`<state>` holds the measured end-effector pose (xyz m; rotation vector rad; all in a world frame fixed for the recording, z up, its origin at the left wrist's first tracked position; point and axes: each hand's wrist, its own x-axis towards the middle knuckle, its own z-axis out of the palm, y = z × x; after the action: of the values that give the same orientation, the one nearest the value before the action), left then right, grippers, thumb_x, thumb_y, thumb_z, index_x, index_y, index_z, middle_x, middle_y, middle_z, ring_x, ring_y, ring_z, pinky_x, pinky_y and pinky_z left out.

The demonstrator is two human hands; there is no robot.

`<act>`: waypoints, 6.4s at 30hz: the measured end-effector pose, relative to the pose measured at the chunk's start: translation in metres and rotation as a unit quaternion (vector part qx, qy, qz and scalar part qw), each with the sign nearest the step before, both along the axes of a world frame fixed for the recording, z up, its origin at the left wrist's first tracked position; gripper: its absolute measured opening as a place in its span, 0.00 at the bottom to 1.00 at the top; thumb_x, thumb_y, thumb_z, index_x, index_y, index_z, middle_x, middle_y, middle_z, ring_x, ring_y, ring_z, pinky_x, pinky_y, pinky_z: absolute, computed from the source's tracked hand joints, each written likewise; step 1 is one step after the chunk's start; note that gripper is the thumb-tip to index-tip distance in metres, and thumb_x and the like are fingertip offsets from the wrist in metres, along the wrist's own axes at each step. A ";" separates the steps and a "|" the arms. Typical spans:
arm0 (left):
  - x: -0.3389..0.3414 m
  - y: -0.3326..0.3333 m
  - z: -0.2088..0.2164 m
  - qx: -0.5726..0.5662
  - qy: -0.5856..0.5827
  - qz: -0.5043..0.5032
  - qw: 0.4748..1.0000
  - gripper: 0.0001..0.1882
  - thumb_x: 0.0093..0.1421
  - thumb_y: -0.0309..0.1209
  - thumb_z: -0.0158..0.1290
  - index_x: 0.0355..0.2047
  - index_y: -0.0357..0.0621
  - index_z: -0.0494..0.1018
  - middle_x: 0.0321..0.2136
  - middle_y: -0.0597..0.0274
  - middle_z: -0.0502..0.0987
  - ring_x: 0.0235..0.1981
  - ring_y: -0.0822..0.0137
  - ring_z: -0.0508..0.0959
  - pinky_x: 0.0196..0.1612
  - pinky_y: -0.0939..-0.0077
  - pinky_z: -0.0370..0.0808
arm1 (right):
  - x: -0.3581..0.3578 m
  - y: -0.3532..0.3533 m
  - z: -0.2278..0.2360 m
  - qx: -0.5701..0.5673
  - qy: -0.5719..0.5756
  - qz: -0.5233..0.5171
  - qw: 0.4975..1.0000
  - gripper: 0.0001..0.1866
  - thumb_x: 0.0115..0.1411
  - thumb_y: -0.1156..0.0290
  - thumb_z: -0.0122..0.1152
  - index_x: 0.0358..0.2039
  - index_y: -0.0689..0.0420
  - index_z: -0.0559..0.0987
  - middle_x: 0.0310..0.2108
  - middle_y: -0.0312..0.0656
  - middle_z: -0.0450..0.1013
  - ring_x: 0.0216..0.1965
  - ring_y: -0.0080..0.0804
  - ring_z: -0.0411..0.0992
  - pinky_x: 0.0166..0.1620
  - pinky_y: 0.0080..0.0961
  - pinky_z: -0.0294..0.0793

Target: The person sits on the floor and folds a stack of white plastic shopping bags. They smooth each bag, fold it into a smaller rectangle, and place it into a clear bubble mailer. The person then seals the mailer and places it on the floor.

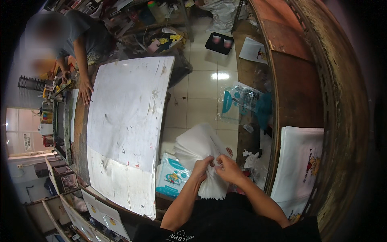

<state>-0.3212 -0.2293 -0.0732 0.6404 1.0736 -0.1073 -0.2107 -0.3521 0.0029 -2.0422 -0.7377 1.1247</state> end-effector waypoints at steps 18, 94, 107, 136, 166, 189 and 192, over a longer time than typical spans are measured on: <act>-0.088 0.013 -0.062 0.479 -0.045 -0.559 0.675 0.16 0.52 0.32 0.51 0.38 0.37 0.79 0.39 0.41 0.80 0.42 0.45 0.80 0.46 0.56 0.76 | -0.023 0.075 -0.057 0.220 -0.448 0.518 0.694 0.28 0.57 0.65 0.54 0.60 0.45 0.68 0.66 0.33 0.60 0.70 0.39 0.50 0.70 0.58 0.44; -0.096 -0.110 -0.579 0.103 -0.030 0.419 0.902 0.38 0.63 0.47 0.56 0.61 0.31 0.58 0.48 0.59 0.72 0.46 0.67 0.72 0.50 0.72 0.70 | -0.032 0.005 -0.608 0.016 -0.357 0.495 0.792 0.06 0.54 0.73 0.56 0.33 0.55 0.75 0.31 0.44 0.76 0.33 0.44 0.77 0.38 0.43 0.75; -0.132 -0.071 -0.576 0.004 -0.039 0.597 0.801 0.05 0.59 0.25 0.51 0.37 0.41 0.70 0.26 0.65 0.69 0.30 0.69 0.70 0.38 0.74 0.70 | -0.019 0.025 -0.603 -0.024 -0.024 0.597 0.802 0.32 0.60 0.48 0.58 0.55 0.60 0.73 0.54 0.56 0.71 0.55 0.53 0.71 0.58 0.44 0.68; -0.157 -0.100 -0.598 -0.021 0.021 0.508 0.861 0.13 0.62 0.41 0.52 0.25 0.47 0.73 0.26 0.67 0.74 0.32 0.71 0.73 0.40 0.71 0.72 | 0.190 0.264 -0.639 -0.043 -0.024 0.406 0.913 0.44 0.45 0.79 0.63 0.65 0.61 0.60 0.55 0.54 0.70 0.54 0.47 0.71 0.58 0.36 0.69; -0.159 -0.088 -0.593 -0.051 -0.042 0.497 0.865 0.06 0.60 0.34 0.54 0.32 0.46 0.73 0.25 0.65 0.74 0.31 0.69 0.75 0.42 0.69 0.74 | 0.216 0.238 -0.637 -0.006 -0.168 0.428 0.888 0.26 0.46 0.65 0.69 0.45 0.65 0.79 0.43 0.54 0.78 0.46 0.50 0.76 0.51 0.41 0.73; -0.121 -0.083 -0.579 -0.089 -0.178 0.549 0.812 0.06 0.58 0.28 0.55 0.35 0.46 0.70 0.23 0.69 0.67 0.30 0.69 0.70 0.41 0.74 0.70 | 0.023 0.078 -0.602 0.126 -0.291 0.501 0.806 0.49 0.45 0.47 0.73 0.62 0.62 0.66 0.58 0.58 0.62 0.59 0.54 0.62 0.61 0.54 0.59; -0.124 -0.079 -0.576 -0.088 -0.159 0.542 0.820 0.06 0.60 0.30 0.55 0.36 0.47 0.70 0.24 0.69 0.67 0.30 0.69 0.70 0.40 0.73 0.71 | 0.076 0.135 -0.620 0.119 -0.301 0.299 0.898 0.48 0.51 0.48 0.68 0.66 0.59 0.61 0.59 0.58 0.63 0.61 0.53 0.61 0.62 0.45 0.62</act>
<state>-0.4456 -0.3086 -0.6494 -0.1935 0.9466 0.8608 -0.1351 -0.2171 -0.6168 -1.9978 -1.8134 0.6208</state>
